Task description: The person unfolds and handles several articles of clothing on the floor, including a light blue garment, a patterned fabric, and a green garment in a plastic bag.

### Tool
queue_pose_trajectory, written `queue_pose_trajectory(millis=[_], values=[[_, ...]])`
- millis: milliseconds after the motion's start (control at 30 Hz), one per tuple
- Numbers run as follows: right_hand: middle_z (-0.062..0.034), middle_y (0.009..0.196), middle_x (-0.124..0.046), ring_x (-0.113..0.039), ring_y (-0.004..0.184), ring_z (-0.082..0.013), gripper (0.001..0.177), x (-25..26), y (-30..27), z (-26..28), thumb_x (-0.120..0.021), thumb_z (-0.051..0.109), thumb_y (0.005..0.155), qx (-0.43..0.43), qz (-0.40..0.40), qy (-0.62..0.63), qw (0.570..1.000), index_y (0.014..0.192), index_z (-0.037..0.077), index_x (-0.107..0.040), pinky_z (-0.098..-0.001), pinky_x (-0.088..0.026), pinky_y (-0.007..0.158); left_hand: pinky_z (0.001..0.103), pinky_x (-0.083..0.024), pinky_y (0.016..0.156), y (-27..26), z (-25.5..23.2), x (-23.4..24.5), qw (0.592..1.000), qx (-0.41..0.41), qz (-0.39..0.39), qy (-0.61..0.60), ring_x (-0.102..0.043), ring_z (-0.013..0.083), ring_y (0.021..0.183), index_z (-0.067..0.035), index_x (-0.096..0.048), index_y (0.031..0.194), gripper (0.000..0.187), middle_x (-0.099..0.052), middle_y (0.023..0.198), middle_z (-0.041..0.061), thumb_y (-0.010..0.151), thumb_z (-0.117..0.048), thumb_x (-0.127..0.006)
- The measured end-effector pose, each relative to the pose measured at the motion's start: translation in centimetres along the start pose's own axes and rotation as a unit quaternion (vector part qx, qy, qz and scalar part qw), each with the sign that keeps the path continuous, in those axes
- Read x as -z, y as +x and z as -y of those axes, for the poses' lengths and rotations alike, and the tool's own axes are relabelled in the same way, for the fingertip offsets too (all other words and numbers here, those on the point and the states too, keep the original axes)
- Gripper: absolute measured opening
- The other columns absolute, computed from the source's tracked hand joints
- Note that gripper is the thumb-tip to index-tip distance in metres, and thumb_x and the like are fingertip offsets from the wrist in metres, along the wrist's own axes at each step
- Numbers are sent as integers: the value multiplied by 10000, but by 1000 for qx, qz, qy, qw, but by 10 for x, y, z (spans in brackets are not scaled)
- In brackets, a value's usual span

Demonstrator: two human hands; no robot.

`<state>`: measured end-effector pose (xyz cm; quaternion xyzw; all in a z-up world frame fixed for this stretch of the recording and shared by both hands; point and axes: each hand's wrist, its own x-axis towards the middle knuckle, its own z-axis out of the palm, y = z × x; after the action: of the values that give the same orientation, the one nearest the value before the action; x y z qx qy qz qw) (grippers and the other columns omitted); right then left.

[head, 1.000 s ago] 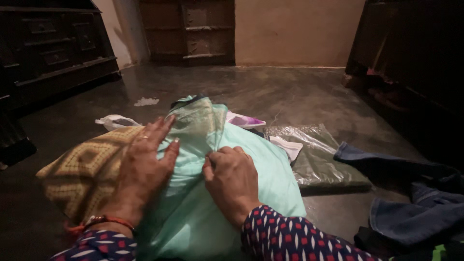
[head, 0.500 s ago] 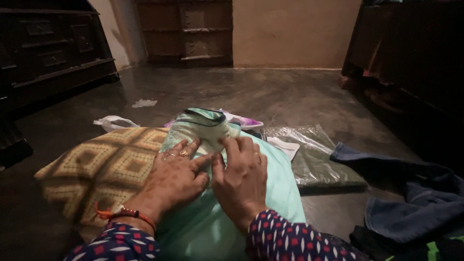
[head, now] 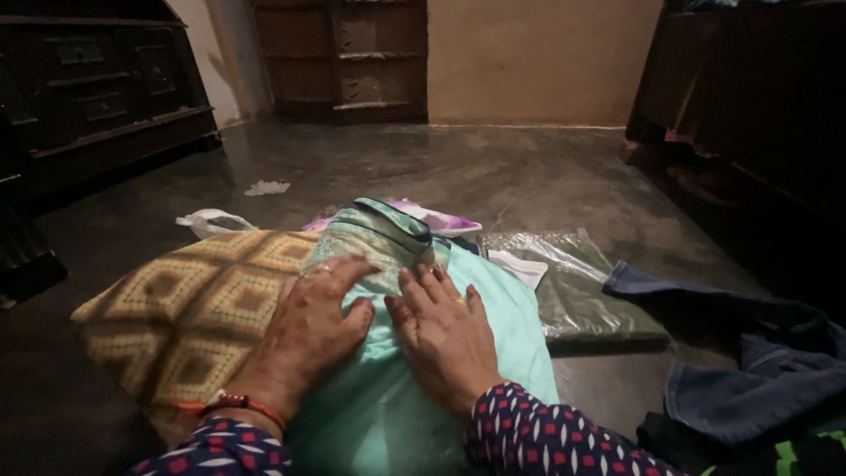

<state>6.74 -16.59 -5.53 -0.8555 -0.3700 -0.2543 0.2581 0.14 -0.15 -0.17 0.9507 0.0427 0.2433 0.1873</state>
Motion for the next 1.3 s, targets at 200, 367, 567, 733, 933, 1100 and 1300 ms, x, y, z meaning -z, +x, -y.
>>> queue_pose_trajectory(millis=[200, 367, 567, 733, 933, 1100, 1300], values=[[-178, 1547, -445, -349, 1465, -343, 570, 8, 4, 11, -395, 443, 1039, -97, -5, 6, 995, 1444, 61, -516, -574, -242, 1149, 598, -38, 1168, 4, -15, 3, 980, 64, 64, 177, -6, 295, 1556, -407, -231, 1605, 753, -70, 1713, 27, 920, -475, -535], [-262, 1596, -356, -292, 1490, -385, 618, 19, 6, 20, -404, 442, 1056, -21, -58, 49, 997, 1508, 21, -443, -541, -182, 1162, 598, -57, 1230, 3, -20, 8, 968, 111, 188, 127, 36, 258, 1564, -394, -169, 1605, 716, 2, 1695, 14, 961, -504, -462], [-209, 1630, -383, -299, 1556, -330, 663, 9, 6, 35, -383, 444, 1067, 100, 33, 162, 981, 1550, -10, -385, -493, -173, 1239, 601, -103, 1218, -1, -7, 6, 968, 87, 187, 143, 18, 249, 1568, -343, -219, 1606, 760, 18, 1703, -11, 924, -513, -507], [-171, 1605, -411, -324, 1516, -297, 627, 0, 0, 13, -327, 457, 1088, 38, 42, 85, 995, 1521, 12, -414, -523, -185, 1194, 591, -141, 1206, 2, 6, -7, 979, 71, 140, 129, -48, 249, 1564, -239, -231, 1594, 710, -73, 1699, -1, 951, -400, -487], [-76, 1576, -460, -342, 1498, -275, 578, 1, 0, -6, -305, 437, 1031, -72, 38, 33, 996, 1474, 120, -498, -546, -213, 1173, 563, -155, 1204, 1, 4, 4, 983, 134, 70, 108, -143, 217, 1536, -274, -299, 1604, 658, -200, 1654, 4, 979, -427, -440], [-139, 1581, -424, -342, 1485, -318, 627, 19, 0, 3, -328, 500, 1040, -168, 20, 82, 982, 1502, 92, -446, -506, -254, 1186, 534, -210, 1191, -2, 11, 15, 976, 150, -112, 107, -262, 277, 1525, -187, -387, 1530, 596, -335, 1627, 94, 976, -389, -470], [-277, 1568, -385, -322, 1467, -404, 632, 22, 3, 24, -449, 390, 1031, 28, -60, 34, 997, 1537, 14, -412, -536, -221, 1162, 459, -257, 1142, 1, 8, 0, 989, -40, -71, 120, -322, 373, 1477, -26, -262, 1547, 713, -345, 1629, 196, 914, -236, -514]])
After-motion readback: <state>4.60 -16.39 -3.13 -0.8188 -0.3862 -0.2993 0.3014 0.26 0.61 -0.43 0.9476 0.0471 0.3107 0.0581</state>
